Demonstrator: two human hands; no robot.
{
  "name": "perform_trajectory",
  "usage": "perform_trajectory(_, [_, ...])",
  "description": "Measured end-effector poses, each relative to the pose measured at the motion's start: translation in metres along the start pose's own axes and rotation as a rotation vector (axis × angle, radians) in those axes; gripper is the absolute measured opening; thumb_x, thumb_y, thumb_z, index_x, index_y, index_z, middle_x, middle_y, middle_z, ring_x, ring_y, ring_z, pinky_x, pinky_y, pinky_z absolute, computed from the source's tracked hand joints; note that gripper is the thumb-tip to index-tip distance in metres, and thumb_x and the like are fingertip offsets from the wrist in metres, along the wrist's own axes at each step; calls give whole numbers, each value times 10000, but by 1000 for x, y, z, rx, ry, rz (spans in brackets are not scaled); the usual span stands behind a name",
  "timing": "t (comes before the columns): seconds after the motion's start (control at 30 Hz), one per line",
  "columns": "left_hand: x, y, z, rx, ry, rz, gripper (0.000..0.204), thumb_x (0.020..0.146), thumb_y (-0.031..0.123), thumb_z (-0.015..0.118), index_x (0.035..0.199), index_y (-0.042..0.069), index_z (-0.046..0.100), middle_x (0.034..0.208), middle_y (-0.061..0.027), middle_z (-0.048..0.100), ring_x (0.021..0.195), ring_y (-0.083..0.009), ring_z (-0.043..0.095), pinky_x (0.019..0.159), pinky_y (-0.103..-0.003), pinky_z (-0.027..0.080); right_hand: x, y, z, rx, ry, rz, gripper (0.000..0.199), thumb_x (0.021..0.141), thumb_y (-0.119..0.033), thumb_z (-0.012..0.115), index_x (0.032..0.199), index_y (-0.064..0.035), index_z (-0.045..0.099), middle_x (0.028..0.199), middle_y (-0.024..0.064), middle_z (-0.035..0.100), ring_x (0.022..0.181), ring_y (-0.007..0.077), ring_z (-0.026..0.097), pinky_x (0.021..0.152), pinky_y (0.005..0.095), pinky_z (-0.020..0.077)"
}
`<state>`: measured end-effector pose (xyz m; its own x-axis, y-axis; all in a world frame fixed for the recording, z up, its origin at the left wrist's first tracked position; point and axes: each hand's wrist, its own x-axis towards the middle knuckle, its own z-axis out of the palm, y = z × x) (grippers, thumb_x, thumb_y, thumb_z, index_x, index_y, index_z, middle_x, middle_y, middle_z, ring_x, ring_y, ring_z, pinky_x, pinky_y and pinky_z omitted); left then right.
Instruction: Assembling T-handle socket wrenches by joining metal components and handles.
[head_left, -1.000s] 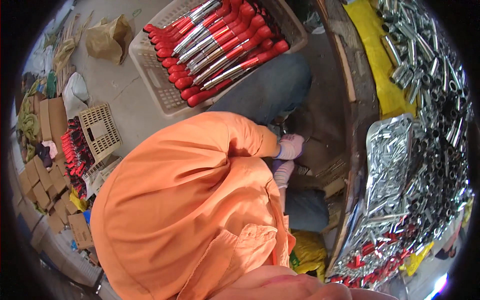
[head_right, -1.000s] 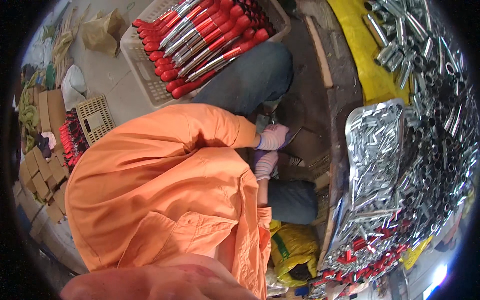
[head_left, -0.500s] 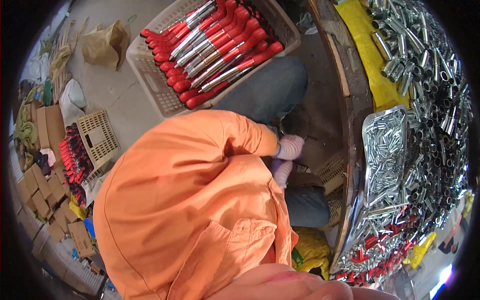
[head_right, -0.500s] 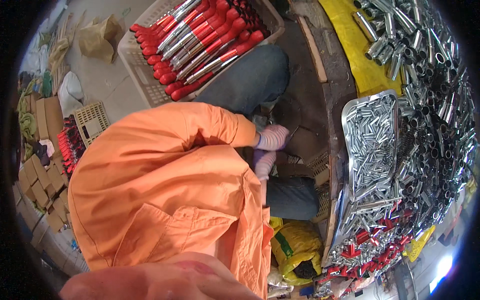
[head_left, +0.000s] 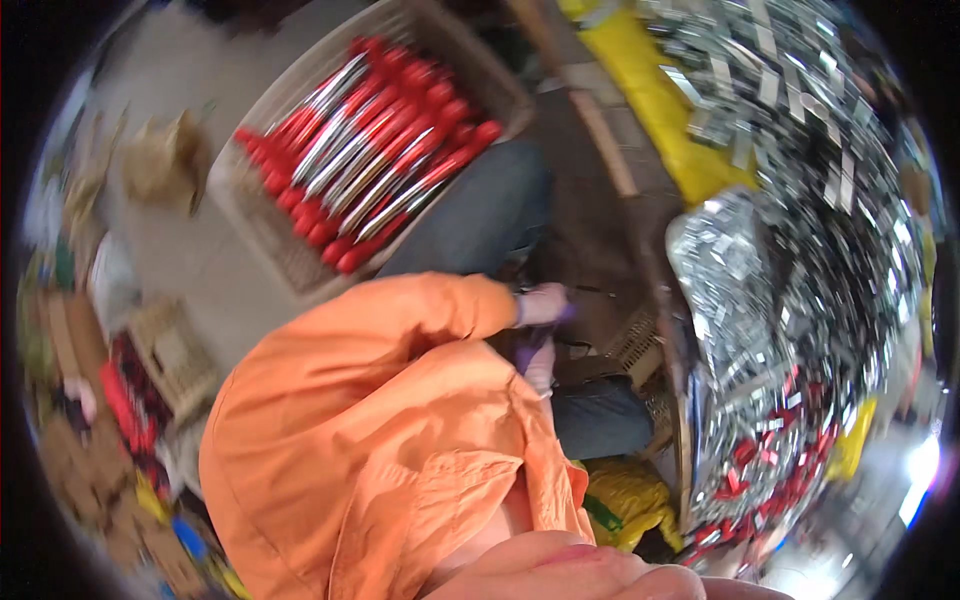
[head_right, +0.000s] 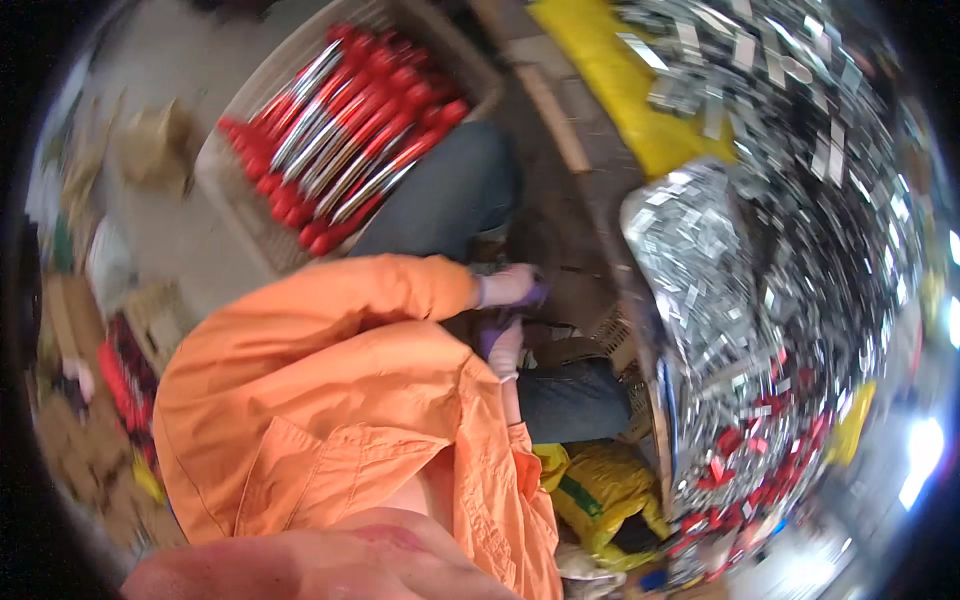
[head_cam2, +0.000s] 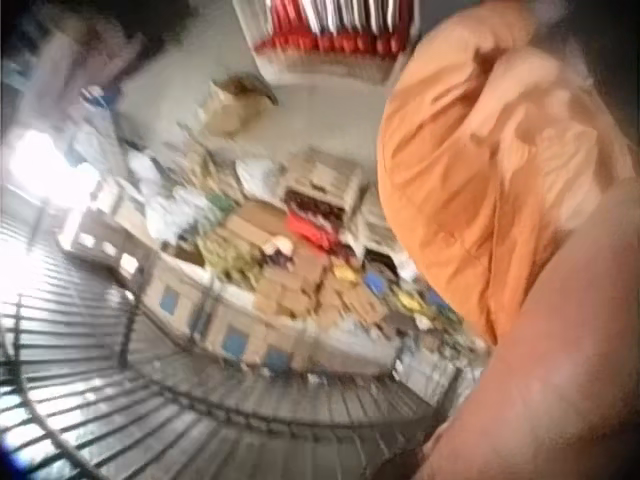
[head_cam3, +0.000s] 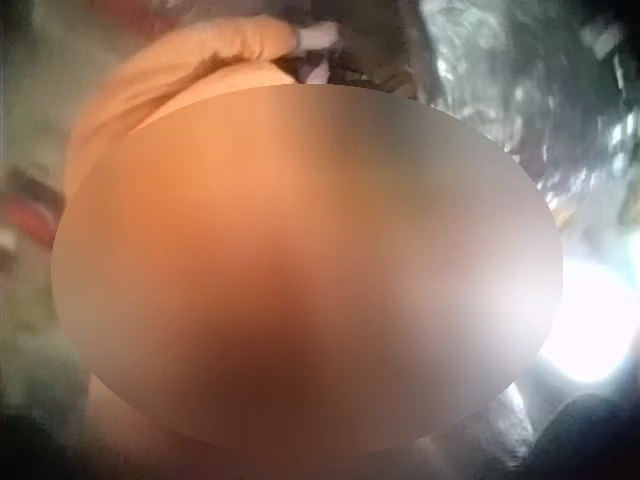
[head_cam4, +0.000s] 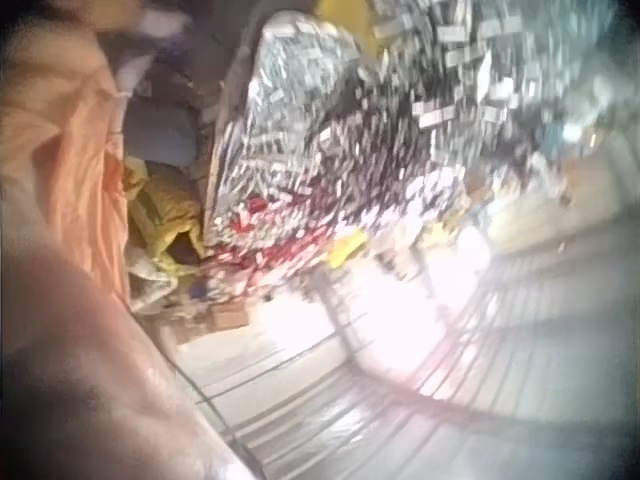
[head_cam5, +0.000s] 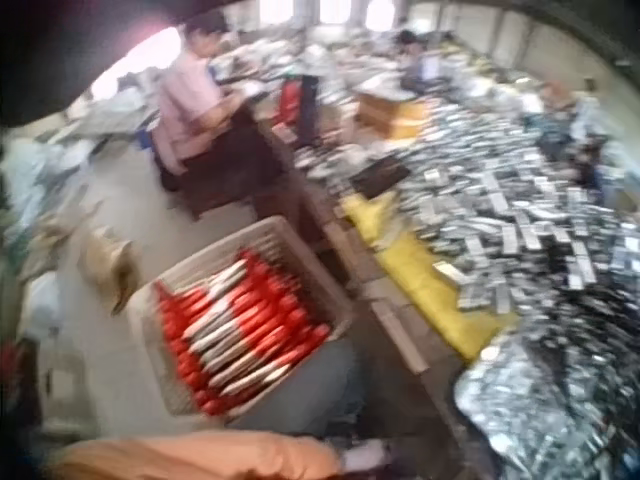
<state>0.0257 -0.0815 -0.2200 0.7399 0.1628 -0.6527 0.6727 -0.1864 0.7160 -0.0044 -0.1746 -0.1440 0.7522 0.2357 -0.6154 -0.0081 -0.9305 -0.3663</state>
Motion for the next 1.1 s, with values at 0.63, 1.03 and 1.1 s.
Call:
perform_trajectory(0.63, [60, -119, -11, -217, -599, 94, 166, 866, 224, 585, 925, 120, 701, 881, -56, 677, 795, -207, 601, 737, -361, 479, -17, -8, 21, 339, -126, -167, 460, 793, -411, 617, 1037, -23, 649, 864, 218, 672, 836, 370, 659, 729, 450, 506])
perform_trajectory(1.03, [9, -59, -24, 688, 69, 326, 211, 870, 136, 545, 966, 91, 728, 1020, -155, 696, 943, -298, 675, 763, -405, 554, 18, -2, 107, 824, -55, -113, 266, 943, -63, 509, 1202, -54, 569, 1170, 46, 577, 1026, 150, 519, 938, 265, 433])
perform_trajectory(1.1, [22, -92, -10, 615, 99, 401, 202, 877, 175, 552, 928, 105, 734, 953, -157, 699, 886, -306, 677, 721, -409, 552, 24, 8, 84, 836, -33, -110, 266, 944, -66, 508, 1202, -54, 569, 1171, 45, 577, 1028, 151, 519, 939, 265, 432])
